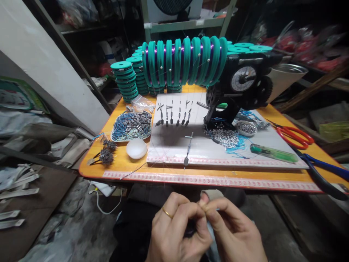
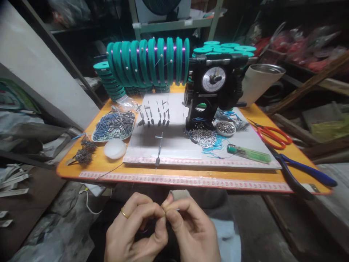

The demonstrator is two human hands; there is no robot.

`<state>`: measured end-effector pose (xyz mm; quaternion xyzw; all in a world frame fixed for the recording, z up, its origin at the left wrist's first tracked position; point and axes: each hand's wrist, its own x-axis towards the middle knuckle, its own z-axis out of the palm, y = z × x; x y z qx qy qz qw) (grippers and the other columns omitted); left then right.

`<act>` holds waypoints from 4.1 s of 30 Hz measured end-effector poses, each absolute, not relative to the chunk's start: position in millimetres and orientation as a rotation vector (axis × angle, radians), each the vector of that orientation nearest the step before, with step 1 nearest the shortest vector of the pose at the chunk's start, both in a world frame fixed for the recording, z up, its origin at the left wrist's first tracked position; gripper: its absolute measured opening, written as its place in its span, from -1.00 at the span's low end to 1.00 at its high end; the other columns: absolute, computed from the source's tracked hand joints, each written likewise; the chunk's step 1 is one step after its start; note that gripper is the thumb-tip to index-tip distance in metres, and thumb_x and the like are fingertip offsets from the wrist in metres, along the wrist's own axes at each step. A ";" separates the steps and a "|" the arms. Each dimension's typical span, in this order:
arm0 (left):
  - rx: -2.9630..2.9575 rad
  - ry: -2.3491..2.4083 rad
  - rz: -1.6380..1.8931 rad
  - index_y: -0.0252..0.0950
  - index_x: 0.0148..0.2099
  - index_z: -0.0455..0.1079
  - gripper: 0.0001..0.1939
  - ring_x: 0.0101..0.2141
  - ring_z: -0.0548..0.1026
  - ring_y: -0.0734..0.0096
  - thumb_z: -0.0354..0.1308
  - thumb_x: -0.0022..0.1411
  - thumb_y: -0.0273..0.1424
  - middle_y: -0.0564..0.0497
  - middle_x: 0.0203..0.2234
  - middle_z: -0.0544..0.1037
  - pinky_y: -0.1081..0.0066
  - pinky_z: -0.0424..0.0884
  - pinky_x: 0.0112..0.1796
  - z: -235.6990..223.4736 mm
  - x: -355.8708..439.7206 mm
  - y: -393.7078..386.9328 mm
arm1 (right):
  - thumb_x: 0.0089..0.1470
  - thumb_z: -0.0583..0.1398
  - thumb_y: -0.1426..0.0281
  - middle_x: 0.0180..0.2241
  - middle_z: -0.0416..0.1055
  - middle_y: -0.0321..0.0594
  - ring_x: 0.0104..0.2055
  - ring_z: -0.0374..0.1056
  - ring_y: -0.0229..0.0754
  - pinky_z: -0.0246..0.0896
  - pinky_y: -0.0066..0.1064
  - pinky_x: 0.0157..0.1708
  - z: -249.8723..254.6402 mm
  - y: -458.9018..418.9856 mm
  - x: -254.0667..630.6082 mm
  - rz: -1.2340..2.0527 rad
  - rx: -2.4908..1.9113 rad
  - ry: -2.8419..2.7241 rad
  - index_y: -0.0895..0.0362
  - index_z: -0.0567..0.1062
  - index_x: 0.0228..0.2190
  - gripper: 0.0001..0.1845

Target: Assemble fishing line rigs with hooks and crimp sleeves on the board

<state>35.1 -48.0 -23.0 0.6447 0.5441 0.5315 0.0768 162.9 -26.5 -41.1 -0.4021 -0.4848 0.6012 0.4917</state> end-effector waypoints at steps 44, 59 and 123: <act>1.803 1.595 1.681 -0.25 -0.33 0.39 -0.84 -0.62 0.22 0.63 0.14 0.15 -0.62 0.12 -0.51 0.35 0.60 0.21 -0.61 -22.6 37.6 -45.6 | -0.11 0.45 0.19 -0.49 0.38 -0.27 -0.36 0.31 -0.27 0.27 -0.55 -0.29 -14.9 -29.0 144.9 1.729 -1.088 -0.638 0.15 0.52 -0.59 -0.67; 1.808 1.598 1.663 -0.26 -0.34 0.39 -0.86 -0.60 0.26 0.64 0.15 0.16 -0.62 0.12 -0.51 0.34 0.62 0.25 -0.59 -22.1 37.1 -45.0 | -0.10 0.44 0.15 -0.46 0.41 -0.26 -0.34 0.32 -0.30 0.26 -0.62 -0.29 -16.8 -29.5 146.1 1.736 -1.091 -0.661 0.16 0.54 -0.55 -0.65; 1.667 1.434 1.782 -0.20 -0.14 0.40 -0.76 -0.57 0.29 0.56 0.19 0.15 -0.59 0.09 -0.41 0.41 0.52 0.24 -0.59 -28.6 42.8 -43.1 | -0.13 0.47 0.22 -0.53 0.45 -0.29 -0.45 0.34 -0.38 0.30 -0.63 -0.36 -25.4 -28.0 145.7 1.736 -0.905 -0.517 0.11 0.57 -0.57 -0.72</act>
